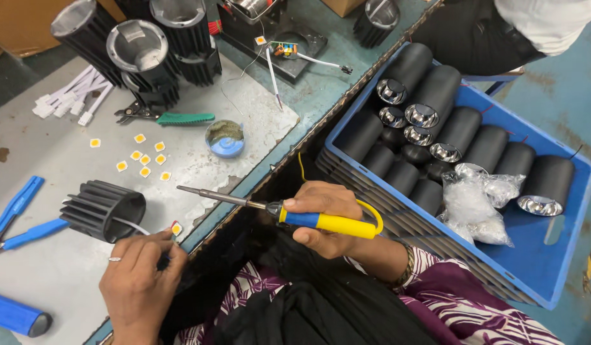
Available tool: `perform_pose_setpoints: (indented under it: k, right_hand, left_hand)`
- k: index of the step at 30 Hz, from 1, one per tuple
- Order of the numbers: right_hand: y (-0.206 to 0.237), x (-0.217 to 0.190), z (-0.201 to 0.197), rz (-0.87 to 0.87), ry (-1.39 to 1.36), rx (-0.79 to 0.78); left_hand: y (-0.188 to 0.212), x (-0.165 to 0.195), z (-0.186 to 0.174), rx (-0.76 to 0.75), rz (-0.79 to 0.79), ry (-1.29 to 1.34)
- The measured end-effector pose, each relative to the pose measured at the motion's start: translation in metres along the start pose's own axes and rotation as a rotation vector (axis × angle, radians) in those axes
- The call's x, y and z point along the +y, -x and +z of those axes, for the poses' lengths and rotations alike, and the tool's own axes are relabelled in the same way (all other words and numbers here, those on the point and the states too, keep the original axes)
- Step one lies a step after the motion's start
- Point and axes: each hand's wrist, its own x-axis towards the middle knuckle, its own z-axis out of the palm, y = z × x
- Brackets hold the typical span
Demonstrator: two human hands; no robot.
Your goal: The person solders wires onto LED components and attaches them to a black finned heat-sink housing at a workbench. They strip and position red and blue wires, apply solder with a soldering iron, and handle small LED chips one at a time, placing finished parts aside.
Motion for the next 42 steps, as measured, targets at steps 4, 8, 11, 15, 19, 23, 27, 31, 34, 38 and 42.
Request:
perform_pose_setpoints:
  k: [4,8,11,15,19,23,27,31,34,38,42]
  right_hand:
    - [0.002,0.001,-0.001,0.022,0.0,-0.01]
    - [0.001,0.007,0.0,0.042,0.001,-0.018]
    - [0.001,0.012,-0.002,0.067,-0.01,-0.026]
    - [-0.001,0.019,-0.007,0.07,-0.027,0.013]
    - [-0.004,0.023,-0.011,0.088,-0.024,0.006]
    - [-0.004,0.021,-0.011,0.118,-0.012,-0.009]
    - [-0.005,0.021,-0.011,0.131,-0.008,-0.014]
    - [-0.009,0.014,-0.016,0.136,0.012,-0.035]
    - [-0.015,0.016,-0.018,0.125,0.039,-0.012]
    - [-0.016,0.025,-0.013,0.149,0.024,-0.007]
    - [-0.012,0.025,-0.012,0.135,-0.016,-0.051]
  left_hand:
    - [-0.002,0.004,-0.001,-0.015,0.001,-0.002]
    - [-0.006,0.007,0.001,-0.008,0.004,-0.003]
    - [-0.007,0.01,0.002,-0.009,0.005,0.006]
    - [-0.011,0.013,0.002,-0.018,-0.007,0.024]
    - [-0.015,0.018,0.002,-0.02,0.004,0.0]
    - [-0.017,0.02,-0.001,-0.015,0.02,-0.022]
    - [-0.017,0.019,-0.005,-0.037,0.039,-0.015]
    - [-0.021,0.021,-0.009,-0.053,0.023,0.027]
    - [-0.027,0.023,-0.009,-0.043,0.012,0.089]
    - [-0.027,0.02,-0.001,-0.029,-0.013,0.128]
    - [-0.018,0.016,-0.001,-0.038,-0.011,0.132]
